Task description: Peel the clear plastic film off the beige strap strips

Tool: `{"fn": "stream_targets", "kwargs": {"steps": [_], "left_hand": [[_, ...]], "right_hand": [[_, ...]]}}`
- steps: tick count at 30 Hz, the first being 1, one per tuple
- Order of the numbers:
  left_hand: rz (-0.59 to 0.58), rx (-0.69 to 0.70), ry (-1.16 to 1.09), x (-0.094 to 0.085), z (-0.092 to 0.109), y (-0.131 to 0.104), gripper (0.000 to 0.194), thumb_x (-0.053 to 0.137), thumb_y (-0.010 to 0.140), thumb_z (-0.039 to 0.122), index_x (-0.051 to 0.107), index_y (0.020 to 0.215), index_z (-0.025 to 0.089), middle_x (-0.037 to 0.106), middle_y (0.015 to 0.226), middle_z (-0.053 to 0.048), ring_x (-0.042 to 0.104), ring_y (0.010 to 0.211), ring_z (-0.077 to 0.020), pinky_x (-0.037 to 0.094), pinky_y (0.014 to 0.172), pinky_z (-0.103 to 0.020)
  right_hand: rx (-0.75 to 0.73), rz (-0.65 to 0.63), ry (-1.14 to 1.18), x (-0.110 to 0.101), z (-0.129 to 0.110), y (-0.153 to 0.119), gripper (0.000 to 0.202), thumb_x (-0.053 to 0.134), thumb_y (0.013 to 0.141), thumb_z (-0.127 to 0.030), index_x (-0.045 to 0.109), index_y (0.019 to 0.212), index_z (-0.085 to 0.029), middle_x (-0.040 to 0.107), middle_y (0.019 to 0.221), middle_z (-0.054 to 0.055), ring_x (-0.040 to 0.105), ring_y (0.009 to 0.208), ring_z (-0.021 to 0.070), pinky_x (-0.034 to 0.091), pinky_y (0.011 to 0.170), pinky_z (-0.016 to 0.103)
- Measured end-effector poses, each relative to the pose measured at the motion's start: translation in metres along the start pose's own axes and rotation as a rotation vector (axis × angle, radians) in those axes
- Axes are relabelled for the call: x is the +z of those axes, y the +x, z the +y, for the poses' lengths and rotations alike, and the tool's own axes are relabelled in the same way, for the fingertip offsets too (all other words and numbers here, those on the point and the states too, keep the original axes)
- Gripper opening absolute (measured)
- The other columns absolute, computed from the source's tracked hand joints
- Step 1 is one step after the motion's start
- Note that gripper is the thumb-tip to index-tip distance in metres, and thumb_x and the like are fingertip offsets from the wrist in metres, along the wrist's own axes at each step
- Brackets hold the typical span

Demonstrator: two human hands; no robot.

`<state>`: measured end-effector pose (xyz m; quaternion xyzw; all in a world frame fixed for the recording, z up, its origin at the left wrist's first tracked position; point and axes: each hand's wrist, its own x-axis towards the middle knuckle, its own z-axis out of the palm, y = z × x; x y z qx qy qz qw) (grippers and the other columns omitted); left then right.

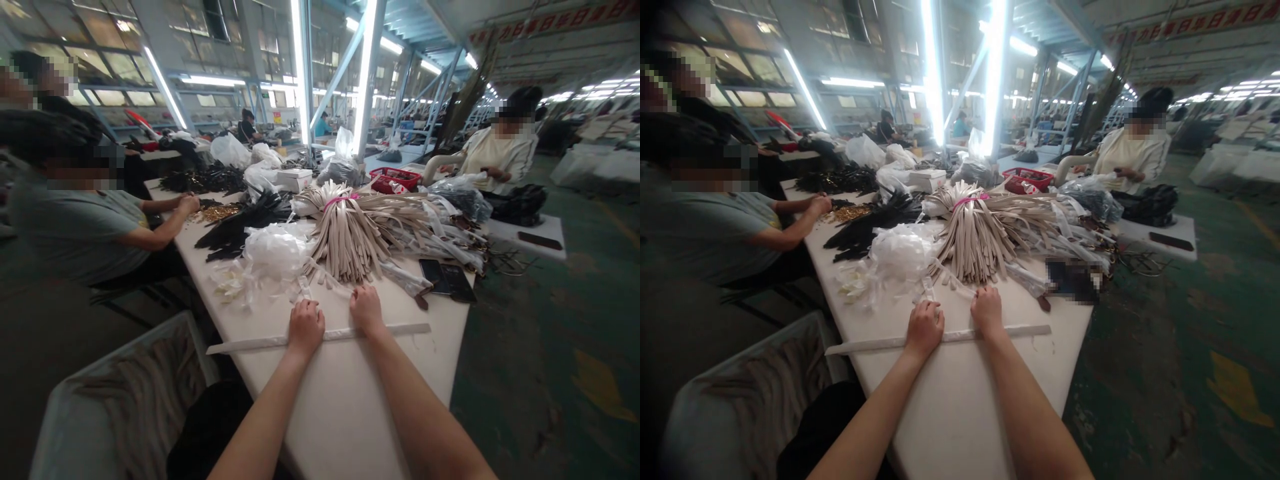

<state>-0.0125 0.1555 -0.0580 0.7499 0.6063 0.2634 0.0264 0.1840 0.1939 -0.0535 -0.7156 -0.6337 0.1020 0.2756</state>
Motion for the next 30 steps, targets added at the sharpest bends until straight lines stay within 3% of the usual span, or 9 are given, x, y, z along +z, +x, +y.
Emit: {"fn": "stream_targets", "kwargs": {"steps": [4,8,11,13,16,20,23,26,30], "left_hand": [[0.019,0.003,-0.112,-0.007,0.004,0.000,0.021,0.053,0.090,0.027,0.068,0.103,0.019,0.066,0.105,-0.014,0.057,0.106,-0.0291,0.042,0.096,-0.044],[0.032,-0.121,-0.429,-0.003,0.011,0.003,0.030,0.047,0.094,0.040,0.069,0.094,0.019,0.070,0.097,-0.011,0.062,0.099,-0.0266,0.046,0.091,-0.041],[-0.129,-0.332,-0.842,0.008,0.023,0.016,0.041,0.050,0.091,0.052,0.070,0.090,0.016,0.073,0.090,-0.011,0.068,0.083,-0.0232,0.051,0.075,-0.035],[-0.221,-0.441,-1.096,0.014,0.031,0.029,0.041,0.060,0.085,0.052,0.069,0.090,0.013,0.074,0.091,-0.014,0.069,0.077,-0.0215,0.052,0.072,-0.034],[-0.199,-0.589,-1.330,0.012,0.035,0.053,0.034,0.066,0.083,0.044,0.067,0.094,0.011,0.074,0.092,-0.016,0.069,0.073,-0.0189,0.053,0.074,-0.034],[-0.162,-0.661,-1.442,-0.006,0.019,0.088,0.025,0.059,0.091,0.034,0.064,0.098,0.011,0.074,0.092,-0.016,0.070,0.072,-0.0184,0.054,0.071,-0.032],[-0.143,-0.700,-1.481,-0.023,-0.003,0.116,0.021,0.053,0.095,0.030,0.063,0.098,0.012,0.074,0.093,-0.014,0.071,0.075,-0.0187,0.054,0.072,-0.032],[-0.102,-0.724,-1.460,-0.042,-0.025,0.143,0.019,0.050,0.097,0.029,0.061,0.098,0.013,0.074,0.092,-0.012,0.070,0.076,-0.0185,0.054,0.072,-0.032],[0.027,-0.741,-1.341,-0.066,-0.055,0.172,0.019,0.049,0.097,0.030,0.060,0.095,0.015,0.073,0.088,-0.008,0.067,0.070,-0.0151,0.050,0.062,-0.025]], "right_hand": [[0.041,-0.075,0.413,0.008,0.000,-0.017,0.019,0.046,0.092,-0.028,0.062,0.090,-0.018,0.069,0.090,0.012,0.066,0.081,0.0223,0.049,0.075,0.032],[0.049,-0.522,0.921,0.004,0.001,-0.028,0.029,0.060,0.084,-0.045,0.063,0.089,-0.017,0.070,0.072,0.004,0.064,0.055,0.0156,0.048,0.054,0.025],[-0.009,-0.847,1.027,-0.007,0.008,-0.031,0.036,0.072,0.076,-0.047,0.065,0.092,-0.015,0.072,0.071,0.003,0.065,0.055,0.0144,0.048,0.053,0.023],[-0.020,-0.949,1.037,-0.016,0.015,-0.030,0.037,0.074,0.074,-0.047,0.065,0.090,-0.015,0.073,0.072,0.003,0.066,0.057,0.0142,0.048,0.053,0.022],[-0.021,-1.021,1.022,-0.029,0.024,-0.026,0.035,0.075,0.072,-0.045,0.064,0.084,-0.015,0.073,0.072,0.004,0.066,0.057,0.0144,0.046,0.052,0.021],[-0.015,-1.031,1.016,-0.047,0.039,-0.019,0.032,0.076,0.069,-0.041,0.062,0.082,-0.015,0.072,0.069,0.004,0.064,0.055,0.0140,0.044,0.051,0.021],[-0.003,-0.966,1.037,-0.062,0.054,-0.016,0.030,0.075,0.069,-0.038,0.061,0.082,-0.015,0.071,0.068,0.003,0.061,0.053,0.0127,0.042,0.051,0.021],[0.043,-0.794,1.110,-0.072,0.072,-0.012,0.026,0.073,0.071,-0.036,0.062,0.082,-0.015,0.067,0.064,0.001,0.053,0.049,0.0100,0.037,0.049,0.020],[0.204,-0.422,1.268,-0.069,0.096,-0.003,0.025,0.072,0.068,-0.034,0.064,0.082,-0.016,0.058,0.057,-0.002,0.045,0.047,0.0091,0.031,0.045,0.021]]}}
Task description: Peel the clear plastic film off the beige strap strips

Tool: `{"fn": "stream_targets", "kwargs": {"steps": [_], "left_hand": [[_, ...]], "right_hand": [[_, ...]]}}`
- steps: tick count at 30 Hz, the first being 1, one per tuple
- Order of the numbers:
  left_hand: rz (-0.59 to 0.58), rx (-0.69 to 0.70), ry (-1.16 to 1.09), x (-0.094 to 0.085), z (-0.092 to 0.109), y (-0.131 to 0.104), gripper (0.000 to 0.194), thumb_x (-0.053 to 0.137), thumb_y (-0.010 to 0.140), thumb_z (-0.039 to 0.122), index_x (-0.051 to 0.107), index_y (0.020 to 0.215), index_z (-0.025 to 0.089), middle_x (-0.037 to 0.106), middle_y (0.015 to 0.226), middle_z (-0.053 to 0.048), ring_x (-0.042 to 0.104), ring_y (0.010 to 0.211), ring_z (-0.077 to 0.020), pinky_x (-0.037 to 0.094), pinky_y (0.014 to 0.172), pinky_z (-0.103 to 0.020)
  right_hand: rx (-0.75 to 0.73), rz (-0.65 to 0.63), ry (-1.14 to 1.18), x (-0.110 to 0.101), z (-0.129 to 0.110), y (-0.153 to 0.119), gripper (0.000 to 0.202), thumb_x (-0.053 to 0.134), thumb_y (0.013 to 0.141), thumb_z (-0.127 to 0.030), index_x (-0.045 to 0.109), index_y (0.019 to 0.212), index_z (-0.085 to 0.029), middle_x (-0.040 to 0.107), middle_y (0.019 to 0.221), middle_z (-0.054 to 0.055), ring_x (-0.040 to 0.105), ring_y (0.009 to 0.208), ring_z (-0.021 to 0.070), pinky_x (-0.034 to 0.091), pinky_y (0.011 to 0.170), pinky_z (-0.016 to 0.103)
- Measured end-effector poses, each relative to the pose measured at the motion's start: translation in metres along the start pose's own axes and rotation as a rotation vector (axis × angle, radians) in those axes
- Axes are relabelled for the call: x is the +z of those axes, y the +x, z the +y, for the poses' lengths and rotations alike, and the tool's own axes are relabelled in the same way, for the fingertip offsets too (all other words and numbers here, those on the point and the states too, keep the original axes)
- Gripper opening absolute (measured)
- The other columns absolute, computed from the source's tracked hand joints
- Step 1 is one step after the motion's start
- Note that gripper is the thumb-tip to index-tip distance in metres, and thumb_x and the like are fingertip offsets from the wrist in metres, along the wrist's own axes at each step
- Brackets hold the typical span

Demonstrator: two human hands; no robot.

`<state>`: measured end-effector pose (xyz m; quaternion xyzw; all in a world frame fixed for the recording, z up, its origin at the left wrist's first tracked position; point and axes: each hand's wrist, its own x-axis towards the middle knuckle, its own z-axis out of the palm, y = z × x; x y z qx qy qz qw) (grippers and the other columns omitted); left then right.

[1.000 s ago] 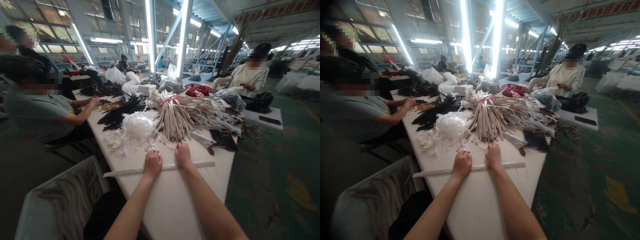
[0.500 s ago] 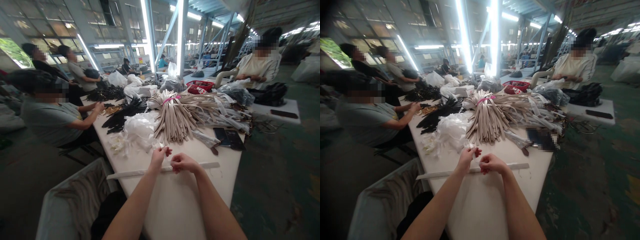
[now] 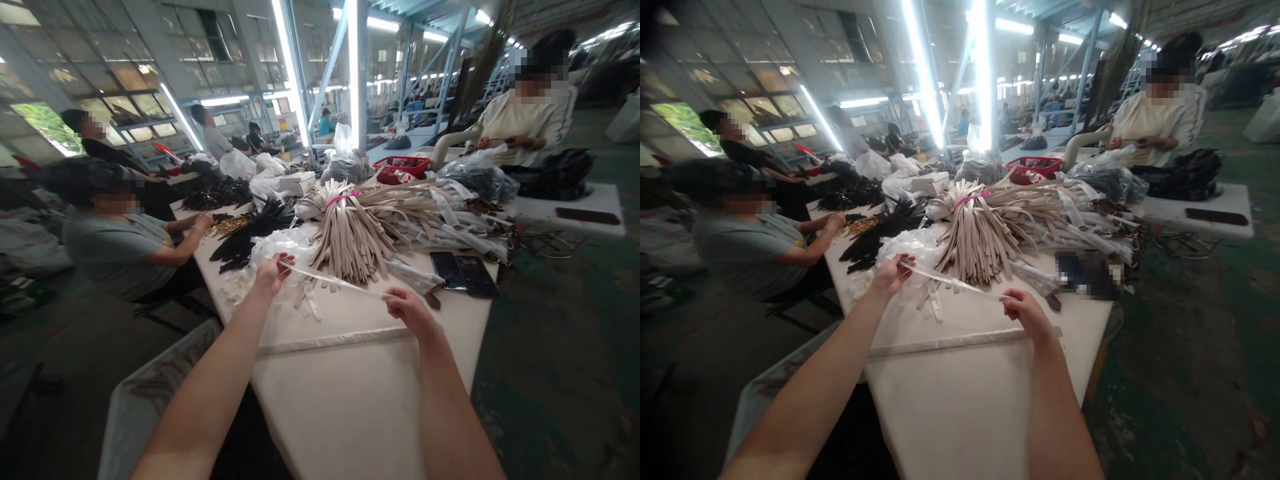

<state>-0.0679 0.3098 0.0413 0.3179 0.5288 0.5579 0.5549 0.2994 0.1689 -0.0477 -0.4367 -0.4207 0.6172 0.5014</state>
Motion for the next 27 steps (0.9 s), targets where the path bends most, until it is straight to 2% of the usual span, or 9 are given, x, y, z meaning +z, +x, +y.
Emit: {"fn": "stream_targets", "kwargs": {"steps": [3,6,8,12,15,18,21,24,27], "left_hand": [[0.109,0.055,0.073,-0.020,0.015,0.010,0.021,0.049,0.095,0.030,0.063,0.096,0.013,0.072,0.086,-0.009,0.063,0.062,-0.0130,0.042,0.051,-0.020],[0.166,0.083,0.140,-0.045,0.019,0.010,0.023,0.051,0.093,0.031,0.065,0.096,0.013,0.071,0.083,-0.008,0.059,0.055,-0.0114,0.038,0.046,-0.019],[0.182,0.104,0.168,-0.065,0.017,0.006,0.022,0.054,0.092,0.031,0.065,0.094,0.013,0.070,0.081,-0.007,0.055,0.051,-0.0098,0.038,0.045,-0.019],[0.213,0.133,0.127,-0.102,0.008,-0.009,0.012,0.061,0.086,0.024,0.065,0.091,0.013,0.070,0.079,-0.005,0.049,0.046,-0.0072,0.038,0.043,-0.018],[0.306,0.127,0.036,-0.123,0.001,-0.021,0.008,0.063,0.081,0.015,0.064,0.088,0.013,0.070,0.078,-0.003,0.049,0.047,-0.0069,0.039,0.043,-0.018],[0.409,0.091,-0.035,-0.137,-0.007,-0.029,0.008,0.061,0.080,0.011,0.064,0.087,0.014,0.070,0.077,-0.002,0.049,0.048,-0.0065,0.040,0.044,-0.017],[0.464,0.055,-0.086,-0.146,-0.015,-0.033,0.008,0.060,0.081,0.010,0.063,0.087,0.013,0.069,0.076,-0.001,0.049,0.047,-0.0055,0.042,0.044,-0.017],[0.476,0.027,-0.094,-0.151,-0.023,-0.034,0.009,0.060,0.079,0.008,0.062,0.086,0.013,0.067,0.073,0.000,0.048,0.046,-0.0049,0.042,0.044,-0.016],[0.472,0.010,-0.078,-0.151,-0.030,-0.031,0.011,0.061,0.076,0.006,0.061,0.084,0.015,0.065,0.070,0.001,0.049,0.047,-0.0060,0.042,0.044,-0.016]], "right_hand": [[-0.095,0.234,0.154,-0.012,0.009,0.011,0.026,0.071,0.064,-0.030,0.066,0.084,-0.016,0.053,0.056,-0.003,0.043,0.047,0.0093,0.030,0.043,0.021],[-0.169,0.359,0.240,-0.016,0.014,0.018,0.024,0.069,0.064,-0.027,0.067,0.086,-0.017,0.046,0.051,-0.006,0.039,0.043,0.0083,0.028,0.040,0.020],[-0.180,0.394,0.264,-0.015,0.016,0.020,0.024,0.068,0.065,-0.027,0.067,0.087,-0.018,0.048,0.051,-0.005,0.042,0.044,0.0087,0.031,0.040,0.020],[-0.138,0.424,0.242,-0.012,0.019,0.023,0.024,0.067,0.066,-0.029,0.067,0.087,-0.018,0.065,0.071,0.003,0.062,0.060,0.0150,0.051,0.054,0.025],[-0.128,0.453,0.203,-0.009,0.021,0.025,0.024,0.068,0.067,-0.030,0.067,0.088,-0.018,0.069,0.081,0.005,0.068,0.071,0.0181,0.055,0.063,0.028],[-0.106,0.456,0.157,-0.005,0.024,0.027,0.027,0.073,0.066,-0.032,0.068,0.089,-0.018,0.070,0.087,0.006,0.070,0.077,0.0190,0.055,0.063,0.026],[-0.078,0.470,0.135,-0.001,0.029,0.030,0.032,0.078,0.063,-0.037,0.069,0.087,-0.017,0.072,0.083,0.007,0.069,0.070,0.0175,0.051,0.055,0.023],[-0.054,0.576,0.134,-0.002,0.036,0.035,0.034,0.079,0.060,-0.036,0.069,0.086,-0.015,0.071,0.075,0.007,0.064,0.058,0.0148,0.047,0.048,0.022],[-0.079,0.746,0.057,-0.009,0.042,0.038,0.030,0.071,0.063,-0.033,0.070,0.087,-0.014,0.067,0.064,0.004,0.057,0.049,0.0130,0.043,0.044,0.022]]}}
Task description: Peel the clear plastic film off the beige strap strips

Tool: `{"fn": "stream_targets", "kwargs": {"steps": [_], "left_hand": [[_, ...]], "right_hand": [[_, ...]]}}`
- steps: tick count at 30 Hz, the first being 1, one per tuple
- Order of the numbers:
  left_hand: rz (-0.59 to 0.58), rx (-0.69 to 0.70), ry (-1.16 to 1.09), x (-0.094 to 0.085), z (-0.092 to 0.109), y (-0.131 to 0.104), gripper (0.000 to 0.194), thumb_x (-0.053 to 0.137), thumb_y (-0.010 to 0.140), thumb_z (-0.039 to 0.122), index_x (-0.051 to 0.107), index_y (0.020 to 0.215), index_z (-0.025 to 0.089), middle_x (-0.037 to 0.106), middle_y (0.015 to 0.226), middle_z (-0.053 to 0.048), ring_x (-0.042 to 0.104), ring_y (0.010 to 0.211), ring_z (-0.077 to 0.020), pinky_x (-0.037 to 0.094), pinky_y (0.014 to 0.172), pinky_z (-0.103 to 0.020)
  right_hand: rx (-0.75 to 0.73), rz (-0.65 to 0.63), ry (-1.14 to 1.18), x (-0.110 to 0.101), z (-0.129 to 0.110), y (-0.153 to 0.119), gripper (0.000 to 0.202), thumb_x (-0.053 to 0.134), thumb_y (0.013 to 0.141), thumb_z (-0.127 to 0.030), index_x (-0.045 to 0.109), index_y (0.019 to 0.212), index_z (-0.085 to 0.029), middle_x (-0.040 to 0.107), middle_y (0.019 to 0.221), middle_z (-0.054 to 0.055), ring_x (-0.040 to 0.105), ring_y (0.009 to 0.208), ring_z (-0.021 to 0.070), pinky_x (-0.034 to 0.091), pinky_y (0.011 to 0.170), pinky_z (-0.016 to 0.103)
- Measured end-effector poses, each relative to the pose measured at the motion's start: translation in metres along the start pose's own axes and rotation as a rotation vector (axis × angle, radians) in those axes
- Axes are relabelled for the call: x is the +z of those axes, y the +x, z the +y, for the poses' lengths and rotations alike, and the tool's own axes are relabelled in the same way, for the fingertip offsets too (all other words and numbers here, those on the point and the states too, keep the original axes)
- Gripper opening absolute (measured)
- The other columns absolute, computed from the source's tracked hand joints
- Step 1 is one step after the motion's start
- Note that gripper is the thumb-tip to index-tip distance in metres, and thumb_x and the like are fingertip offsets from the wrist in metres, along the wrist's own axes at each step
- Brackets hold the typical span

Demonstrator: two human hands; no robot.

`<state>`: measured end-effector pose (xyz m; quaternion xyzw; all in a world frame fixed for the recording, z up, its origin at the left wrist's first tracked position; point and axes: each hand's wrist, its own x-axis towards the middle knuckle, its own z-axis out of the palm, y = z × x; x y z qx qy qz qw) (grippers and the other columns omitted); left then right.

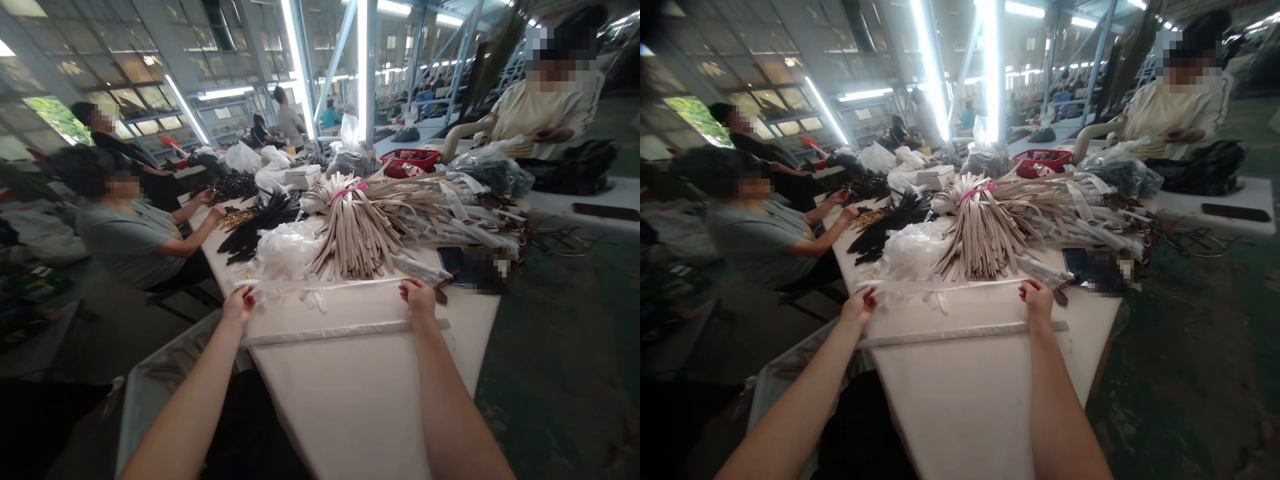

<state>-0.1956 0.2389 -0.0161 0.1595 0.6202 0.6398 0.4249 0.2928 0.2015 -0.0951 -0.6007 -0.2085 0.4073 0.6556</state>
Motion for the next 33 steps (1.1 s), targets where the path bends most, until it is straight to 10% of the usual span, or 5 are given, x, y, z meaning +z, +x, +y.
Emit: {"fn": "stream_targets", "kwargs": {"steps": [11,17,25,29,33], "left_hand": [[0.017,0.091,0.072,0.004,0.002,0.018,0.011,0.060,0.076,0.016,0.057,0.086,0.016,0.067,0.082,-0.003,0.054,0.052,-0.0101,0.046,0.051,-0.023],[0.168,0.742,0.670,0.000,-0.012,-0.009,0.018,0.062,0.077,0.023,0.059,0.094,0.017,0.064,0.083,-0.002,0.057,0.063,-0.0149,0.048,0.062,-0.027],[-0.542,1.183,1.092,0.065,-0.074,-0.113,0.032,0.057,0.086,0.021,0.058,0.118,0.021,0.063,0.112,-0.009,0.059,0.109,-0.0250,0.045,0.100,-0.041],[-0.652,1.221,1.225,0.097,-0.095,-0.131,0.057,0.062,0.082,0.018,0.049,0.137,0.022,0.051,0.139,-0.012,0.043,0.133,-0.0302,0.032,0.114,-0.049],[-0.700,1.275,1.314,0.114,-0.096,-0.118,0.037,0.056,0.084,0.013,0.062,0.120,0.020,0.055,0.136,-0.012,0.039,0.136,-0.0287,0.022,0.119,-0.051]], "right_hand": [[-0.150,0.217,-0.224,-0.012,0.001,0.006,0.032,0.061,0.076,-0.041,0.071,0.086,-0.012,0.065,0.059,0.006,0.058,0.048,0.0177,0.044,0.043,0.027],[-0.185,0.203,-0.185,-0.008,0.007,0.011,0.035,0.067,0.075,-0.048,0.070,0.079,-0.013,0.068,0.061,0.006,0.060,0.045,0.0176,0.044,0.041,0.027],[-0.196,0.088,0.076,0.005,0.001,0.003,0.032,0.076,0.069,-0.037,0.072,0.090,-0.013,0.069,0.067,0.004,0.060,0.049,0.0132,0.046,0.043,0.022],[-0.155,-0.036,0.222,0.010,-0.007,-0.005,0.030,0.077,0.068,-0.032,0.072,0.091,-0.014,0.067,0.067,0.001,0.056,0.050,0.0093,0.046,0.044,0.019],[-0.064,-0.045,0.433,0.005,-0.012,-0.002,0.027,0.080,0.064,-0.024,0.071,0.088,-0.015,0.064,0.066,-0.001,0.055,0.052,0.0069,0.046,0.045,0.015]]}}
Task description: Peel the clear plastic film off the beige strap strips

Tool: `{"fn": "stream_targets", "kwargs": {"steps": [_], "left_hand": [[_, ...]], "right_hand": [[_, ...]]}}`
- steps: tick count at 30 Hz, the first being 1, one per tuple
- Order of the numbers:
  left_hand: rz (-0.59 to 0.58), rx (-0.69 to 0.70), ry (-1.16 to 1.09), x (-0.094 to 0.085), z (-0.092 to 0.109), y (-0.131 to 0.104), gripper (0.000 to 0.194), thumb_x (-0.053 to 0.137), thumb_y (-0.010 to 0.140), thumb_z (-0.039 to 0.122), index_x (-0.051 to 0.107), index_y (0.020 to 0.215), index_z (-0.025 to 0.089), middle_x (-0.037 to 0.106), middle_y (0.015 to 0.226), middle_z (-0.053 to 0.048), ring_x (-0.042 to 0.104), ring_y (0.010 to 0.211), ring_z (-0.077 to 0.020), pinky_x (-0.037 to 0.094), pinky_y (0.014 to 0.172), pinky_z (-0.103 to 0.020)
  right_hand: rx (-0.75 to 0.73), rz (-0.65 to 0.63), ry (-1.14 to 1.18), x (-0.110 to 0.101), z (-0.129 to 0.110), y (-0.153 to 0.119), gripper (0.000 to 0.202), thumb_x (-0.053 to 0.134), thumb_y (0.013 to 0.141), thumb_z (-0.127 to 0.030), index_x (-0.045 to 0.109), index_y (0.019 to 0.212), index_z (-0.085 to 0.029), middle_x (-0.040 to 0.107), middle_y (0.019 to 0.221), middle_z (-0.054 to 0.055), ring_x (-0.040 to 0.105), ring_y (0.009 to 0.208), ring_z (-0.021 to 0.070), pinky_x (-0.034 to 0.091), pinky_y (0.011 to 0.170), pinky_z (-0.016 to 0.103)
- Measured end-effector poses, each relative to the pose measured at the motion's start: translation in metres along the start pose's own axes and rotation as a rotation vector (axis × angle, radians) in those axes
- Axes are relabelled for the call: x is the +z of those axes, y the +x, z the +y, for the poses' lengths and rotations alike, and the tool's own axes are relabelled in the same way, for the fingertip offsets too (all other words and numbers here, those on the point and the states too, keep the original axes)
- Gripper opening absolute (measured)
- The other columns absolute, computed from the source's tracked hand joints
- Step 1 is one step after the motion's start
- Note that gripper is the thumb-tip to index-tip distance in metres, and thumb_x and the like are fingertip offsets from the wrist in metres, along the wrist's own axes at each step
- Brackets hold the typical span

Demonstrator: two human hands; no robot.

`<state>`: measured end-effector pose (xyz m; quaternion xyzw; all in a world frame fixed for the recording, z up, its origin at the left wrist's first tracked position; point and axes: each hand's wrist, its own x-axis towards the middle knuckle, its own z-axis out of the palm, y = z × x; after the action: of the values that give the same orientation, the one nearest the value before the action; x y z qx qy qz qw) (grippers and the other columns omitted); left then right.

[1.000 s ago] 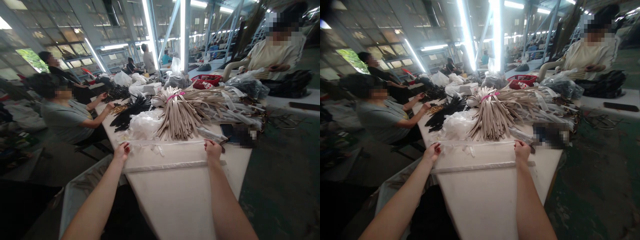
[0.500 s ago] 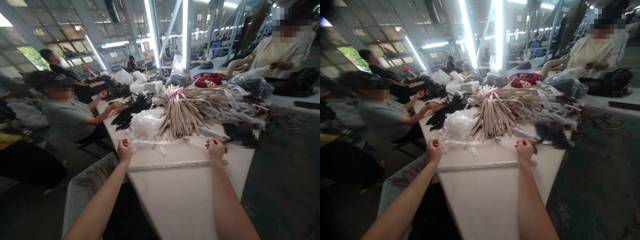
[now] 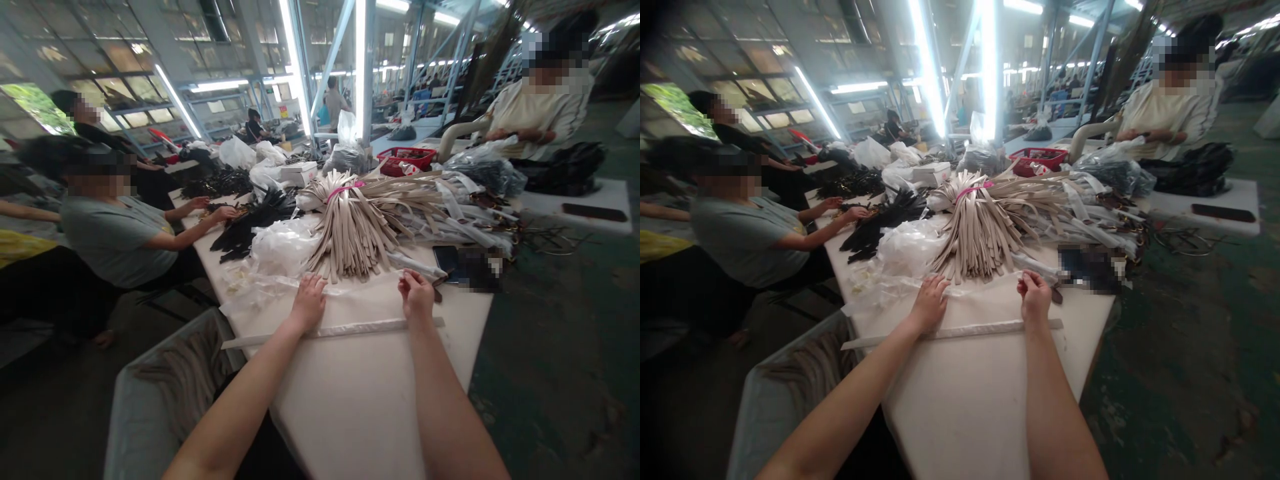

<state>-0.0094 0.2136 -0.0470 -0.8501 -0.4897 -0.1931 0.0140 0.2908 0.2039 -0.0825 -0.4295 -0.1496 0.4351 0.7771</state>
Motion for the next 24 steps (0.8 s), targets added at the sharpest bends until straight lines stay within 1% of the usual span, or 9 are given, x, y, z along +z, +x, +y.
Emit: {"fn": "stream_targets", "kwargs": {"steps": [4,6,8,11,13,15,17,19,24], "left_hand": [[-0.067,0.098,-0.009,-0.003,-0.004,0.010,0.020,0.050,0.089,0.013,0.066,0.098,0.020,0.063,0.119,-0.012,0.048,0.127,-0.0260,0.023,0.119,-0.051],[-0.077,0.105,-0.061,-0.007,0.003,0.014,0.023,0.054,0.087,0.015,0.065,0.107,0.019,0.064,0.116,-0.012,0.051,0.123,-0.0261,0.024,0.118,-0.050],[-0.062,0.095,-0.171,-0.011,0.018,0.022,0.040,0.059,0.085,0.020,0.058,0.125,0.018,0.061,0.124,-0.013,0.050,0.126,-0.0267,0.025,0.118,-0.049],[-0.081,0.082,-0.423,-0.017,0.052,0.045,0.052,0.055,0.092,0.035,0.046,0.141,0.020,0.053,0.139,-0.012,0.045,0.132,-0.0258,0.030,0.115,-0.044],[-0.205,0.092,-0.587,-0.019,0.074,0.066,0.044,0.044,0.098,0.044,0.054,0.134,0.022,0.059,0.133,-0.009,0.050,0.126,-0.0237,0.034,0.110,-0.040],[-0.392,0.097,-0.690,-0.020,0.089,0.086,0.046,0.040,0.097,0.053,0.065,0.117,0.019,0.069,0.110,-0.007,0.061,0.105,-0.0213,0.043,0.097,-0.035],[-0.523,0.021,-0.723,-0.020,0.094,0.099,0.052,0.046,0.092,0.061,0.069,0.099,0.015,0.068,0.084,-0.005,0.062,0.078,-0.0180,0.047,0.076,-0.030],[-0.607,-0.062,-0.761,-0.020,0.090,0.103,0.055,0.052,0.086,0.066,0.068,0.087,0.013,0.061,0.066,-0.002,0.054,0.060,-0.0142,0.043,0.062,-0.027],[-0.717,-0.090,-1.118,-0.016,0.078,0.094,0.050,0.061,0.082,0.062,0.066,0.086,0.012,0.060,0.075,-0.002,0.053,0.066,-0.0118,0.043,0.067,-0.025]], "right_hand": [[0.039,-0.021,0.163,-0.003,-0.009,0.004,0.026,0.081,0.063,-0.020,0.070,0.086,-0.016,0.064,0.068,-0.002,0.057,0.056,0.0069,0.047,0.047,0.014],[0.038,-0.023,0.197,-0.002,-0.013,0.003,0.025,0.081,0.063,-0.020,0.069,0.086,-0.017,0.063,0.068,-0.002,0.058,0.057,0.0074,0.048,0.049,0.015],[0.038,-0.057,0.188,0.001,-0.015,-0.001,0.025,0.081,0.065,-0.021,0.069,0.086,-0.018,0.063,0.068,-0.002,0.058,0.057,0.0079,0.049,0.050,0.017],[0.087,-0.251,0.068,0.009,-0.016,-0.013,0.026,0.082,0.068,-0.028,0.070,0.088,-0.018,0.065,0.069,-0.001,0.055,0.054,0.0086,0.045,0.047,0.019],[0.118,-0.413,-0.057,0.015,-0.015,-0.023,0.026,0.083,0.070,-0.034,0.071,0.087,-0.017,0.065,0.068,0.000,0.053,0.050,0.0090,0.040,0.044,0.020],[0.108,-0.518,-0.167,0.019,-0.015,-0.031,0.027,0.082,0.072,-0.039,0.071,0.085,-0.017,0.062,0.062,-0.001,0.049,0.047,0.0090,0.035,0.042,0.021],[0.078,-0.559,-0.227,0.019,-0.015,-0.035,0.028,0.080,0.075,-0.042,0.071,0.086,-0.018,0.059,0.059,-0.002,0.044,0.046,0.0087,0.030,0.041,0.022],[0.047,-0.558,-0.242,0.017,-0.015,-0.034,0.029,0.079,0.077,-0.043,0.072,0.089,-0.018,0.060,0.061,-0.001,0.043,0.047,0.0089,0.029,0.042,0.022],[-0.015,-0.573,-0.304,0.014,-0.013,-0.030,0.030,0.078,0.077,-0.045,0.073,0.090,-0.019,0.063,0.065,0.001,0.048,0.053,0.0118,0.036,0.048,0.024]]}}
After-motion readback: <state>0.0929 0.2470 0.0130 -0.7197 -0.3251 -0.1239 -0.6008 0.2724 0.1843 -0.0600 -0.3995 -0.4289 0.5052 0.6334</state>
